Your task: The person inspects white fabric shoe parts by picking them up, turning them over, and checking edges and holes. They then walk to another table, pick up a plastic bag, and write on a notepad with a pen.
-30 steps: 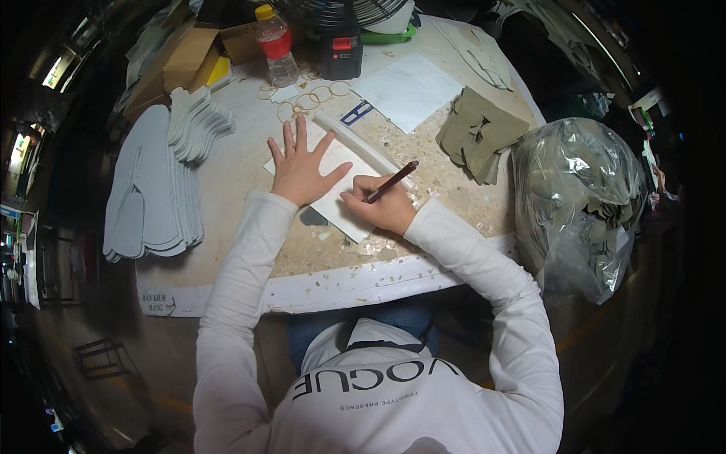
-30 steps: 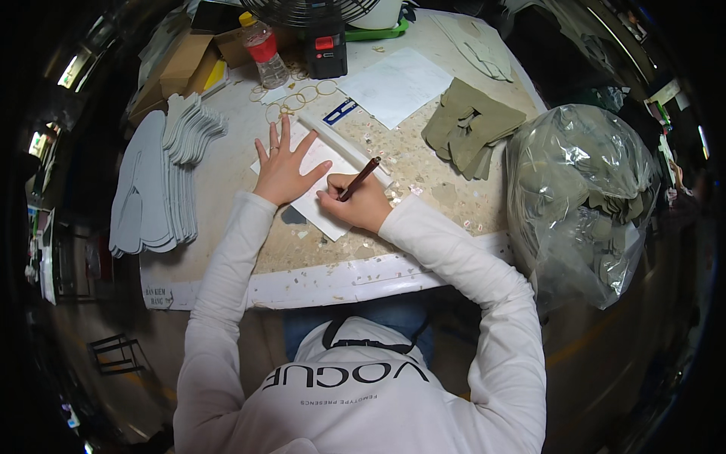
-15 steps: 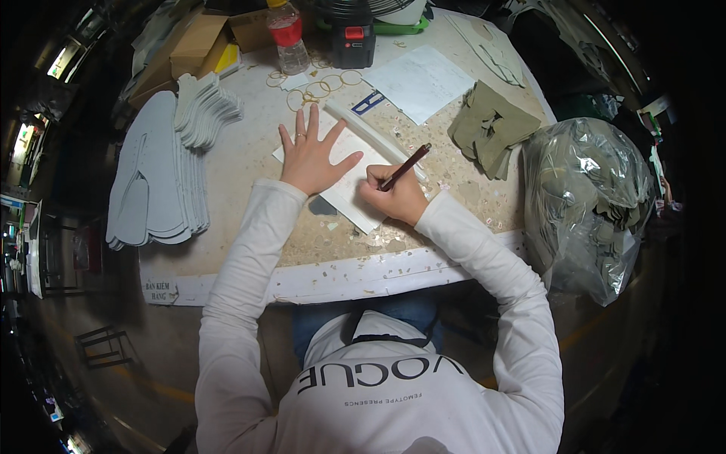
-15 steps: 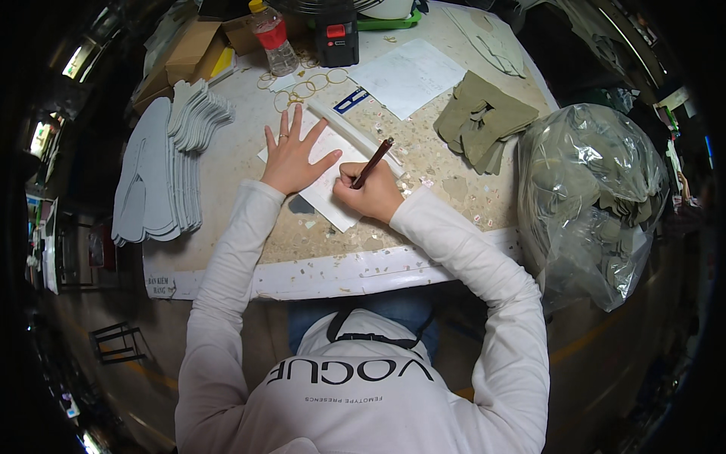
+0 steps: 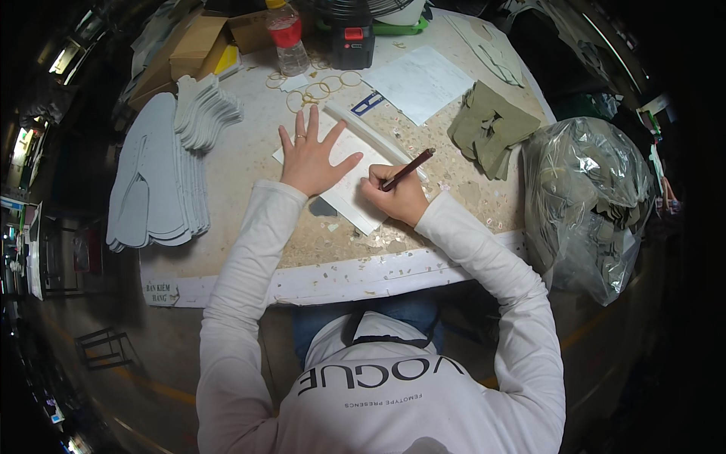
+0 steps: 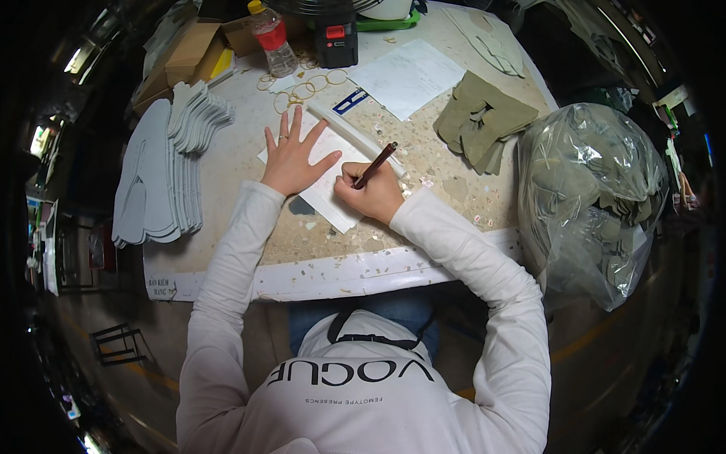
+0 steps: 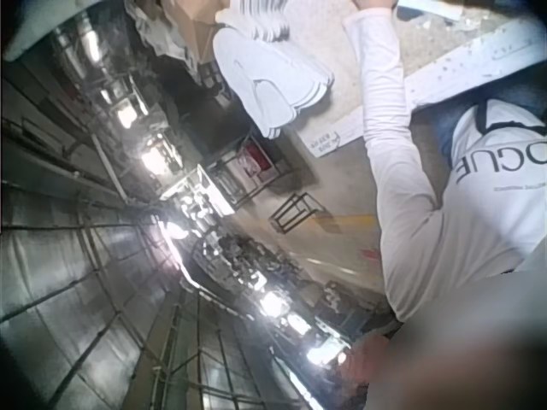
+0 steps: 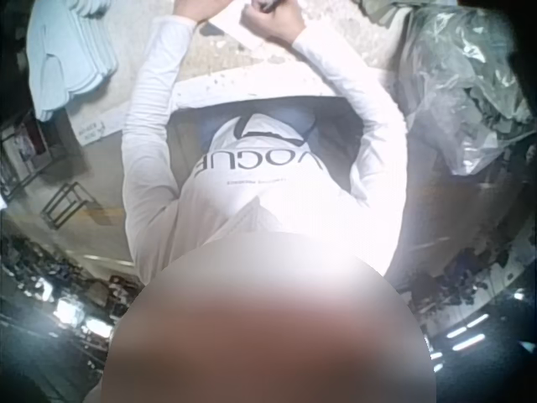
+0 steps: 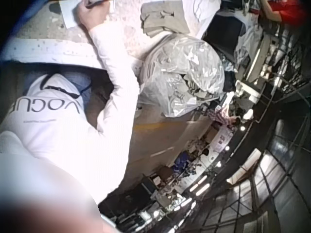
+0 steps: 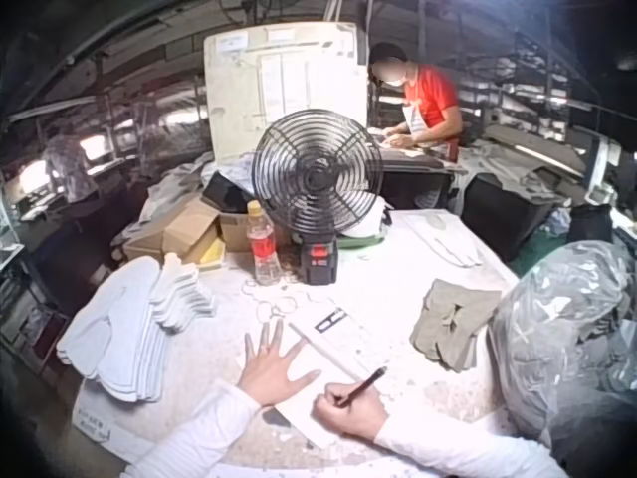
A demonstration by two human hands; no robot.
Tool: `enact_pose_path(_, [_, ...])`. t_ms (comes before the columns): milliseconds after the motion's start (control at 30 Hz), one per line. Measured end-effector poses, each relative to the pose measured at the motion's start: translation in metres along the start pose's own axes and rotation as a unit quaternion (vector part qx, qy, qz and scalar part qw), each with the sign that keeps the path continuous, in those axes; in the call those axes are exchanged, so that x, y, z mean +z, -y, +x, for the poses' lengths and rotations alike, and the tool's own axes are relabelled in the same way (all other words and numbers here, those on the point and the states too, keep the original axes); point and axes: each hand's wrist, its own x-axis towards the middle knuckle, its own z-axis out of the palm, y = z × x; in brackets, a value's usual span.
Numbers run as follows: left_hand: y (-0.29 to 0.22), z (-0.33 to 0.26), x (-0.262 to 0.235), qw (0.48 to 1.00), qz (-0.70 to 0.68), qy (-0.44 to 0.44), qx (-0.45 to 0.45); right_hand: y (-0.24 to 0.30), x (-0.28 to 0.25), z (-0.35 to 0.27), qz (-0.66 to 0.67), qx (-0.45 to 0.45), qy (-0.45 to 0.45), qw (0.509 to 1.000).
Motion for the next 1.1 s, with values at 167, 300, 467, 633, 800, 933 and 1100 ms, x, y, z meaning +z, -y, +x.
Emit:
enact_pose_path(167, [0.0,0.0,0.0,1.0,0.004,-0.001,0.002,-0.001,-0.001,0.0,-0.005,0.006,-0.025,1.0])
enact_pose_path(300, [0.0,0.0,-0.001,1.0,0.006,0.001,0.0,-0.001,-0.001,0.001,-0.016,-0.011,-0.017,1.0])
enact_pose_path(467, [-0.001,0.0,-0.001,1.0,0.008,0.001,-0.003,-0.001,0.0,0.0,-0.003,0.008,-0.033,0.999])
enact_pose_path(633, [-0.001,0.0,-0.001,1.0,0.008,0.001,-0.002,-0.004,-0.002,0.002,-0.014,0.023,-0.037,0.999])
enact_pose_path(800, [-0.001,0.0,-0.001,1.0,0.002,0.007,-0.004,-0.006,0.0,0.003,0.012,0.017,-0.04,0.999])
enact_pose_path(933, [-0.001,0.0,-0.002,1.0,0.004,0.014,-0.005,-0.009,-0.01,0.007,0.016,0.028,-0.058,0.998])
enact_pose_path(1100, [-0.001,0.0,-0.003,1.0,0.004,0.011,-0.004,-0.012,-0.017,0.007,0.011,0.037,-0.016,0.999])
